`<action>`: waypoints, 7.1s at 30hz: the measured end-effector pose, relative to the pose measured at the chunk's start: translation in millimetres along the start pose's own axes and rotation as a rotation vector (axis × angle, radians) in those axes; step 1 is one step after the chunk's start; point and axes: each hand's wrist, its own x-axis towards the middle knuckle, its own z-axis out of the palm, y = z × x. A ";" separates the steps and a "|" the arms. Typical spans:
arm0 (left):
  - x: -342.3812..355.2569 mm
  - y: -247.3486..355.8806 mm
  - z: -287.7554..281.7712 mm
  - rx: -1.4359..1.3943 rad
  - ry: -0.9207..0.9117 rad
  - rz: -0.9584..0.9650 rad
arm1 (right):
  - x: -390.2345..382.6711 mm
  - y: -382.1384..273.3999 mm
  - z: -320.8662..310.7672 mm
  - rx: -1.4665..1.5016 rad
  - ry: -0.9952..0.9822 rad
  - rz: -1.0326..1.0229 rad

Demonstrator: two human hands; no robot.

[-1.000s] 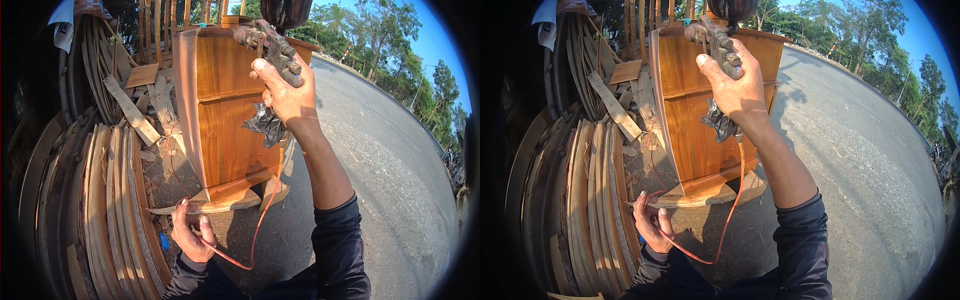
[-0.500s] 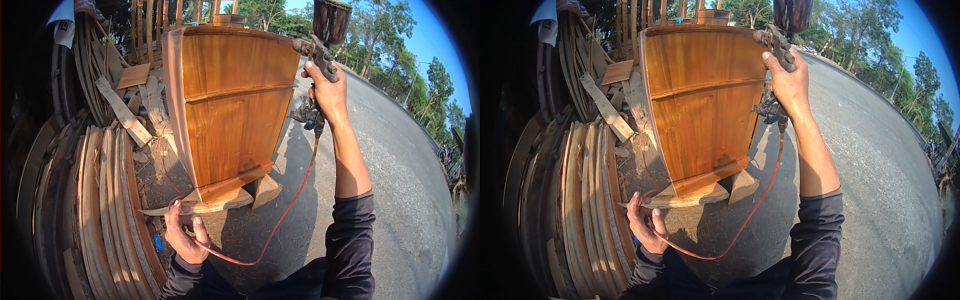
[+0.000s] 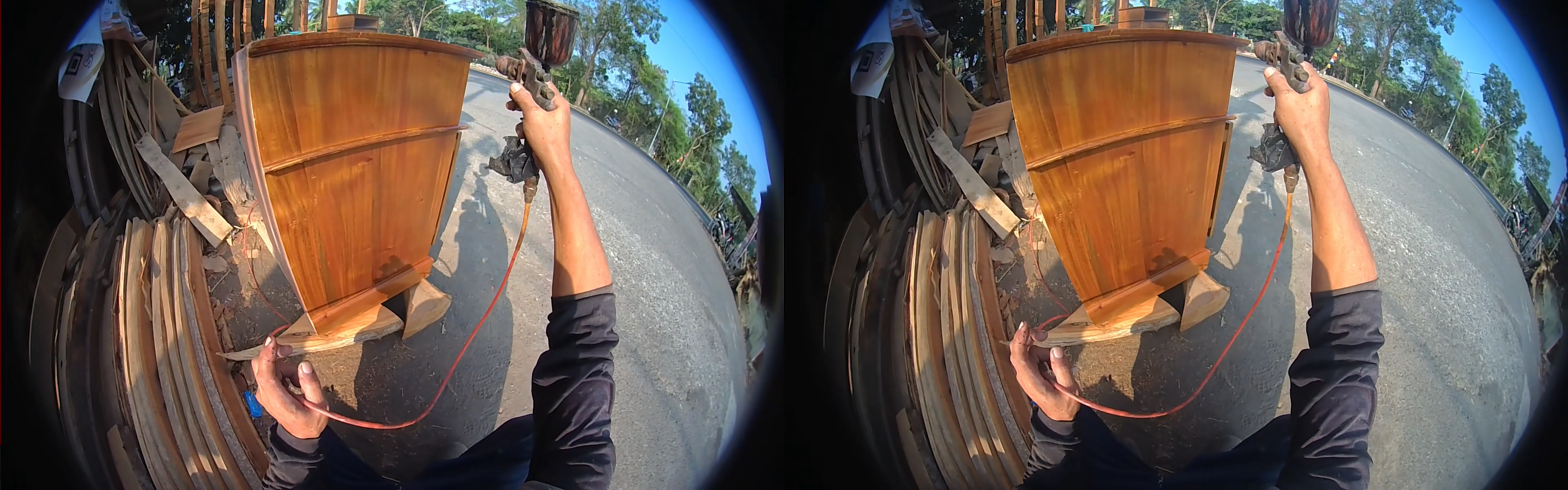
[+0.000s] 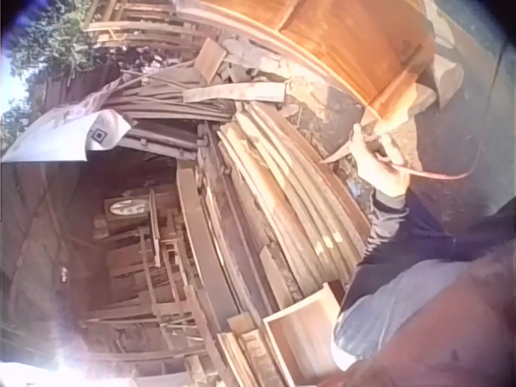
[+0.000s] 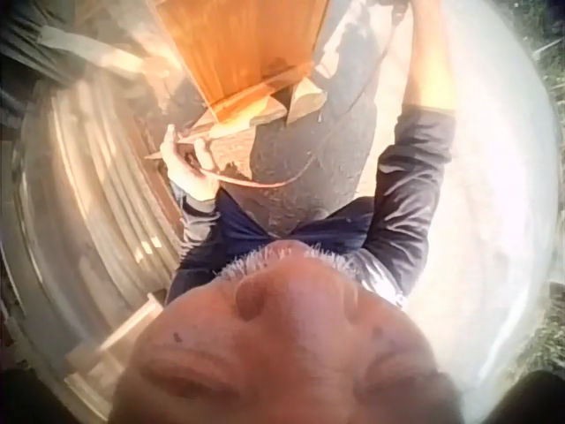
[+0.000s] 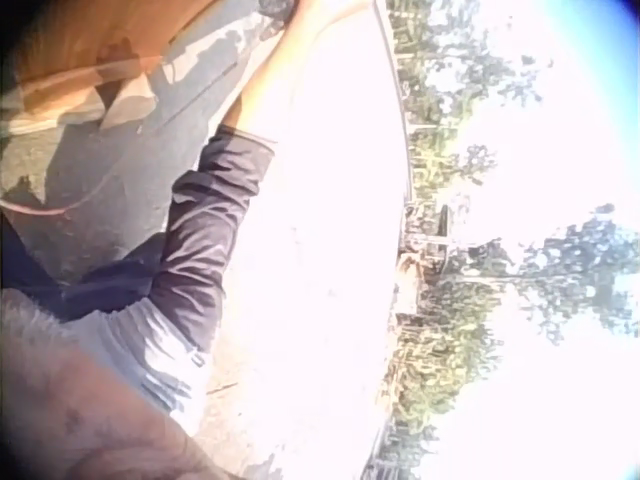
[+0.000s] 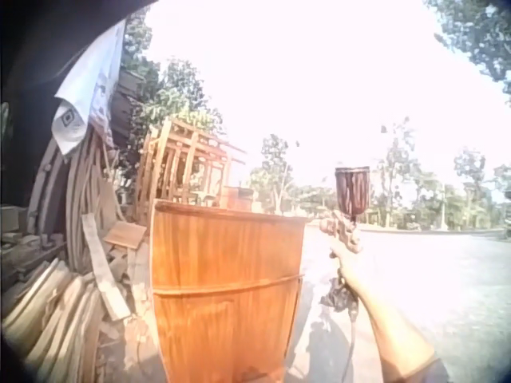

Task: The person applies a finish to a wooden furniture piece using a spray gun. The person moves the sprayer over the surfaces of the cabinet while crouching on the ground, then stops to check the spray nozzle.

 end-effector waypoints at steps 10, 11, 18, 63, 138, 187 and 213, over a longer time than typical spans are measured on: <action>15.1 0.0 26.7 0.072 -0.027 -0.011 | 55.5 43.4 -31.0 -0.306 0.151 0.027; 21.7 6.3 32.2 0.133 -0.045 -0.012 | 64.2 45.9 -40.6 -0.273 0.165 0.006; 72.0 69.1 -17.3 0.488 -0.452 -0.101 | 105.2 -46.3 -133.3 -0.537 0.084 0.338; 701.5 4.6 -329.0 0.815 -0.165 -0.056 | 144.4 -376.6 146.4 0.196 -0.005 0.634; 611.3 -638.4 -18.2 -0.640 -0.778 0.332 | -401.5 -272.7 617.2 -0.860 0.750 0.891; 623.9 -620.1 -56.3 -0.384 -1.059 0.270 | -322.6 -261.9 532.0 -0.825 0.844 0.624; 568.4 -644.9 -154.8 -0.417 -0.681 0.445 | -494.7 -142.7 572.2 -0.794 0.897 1.017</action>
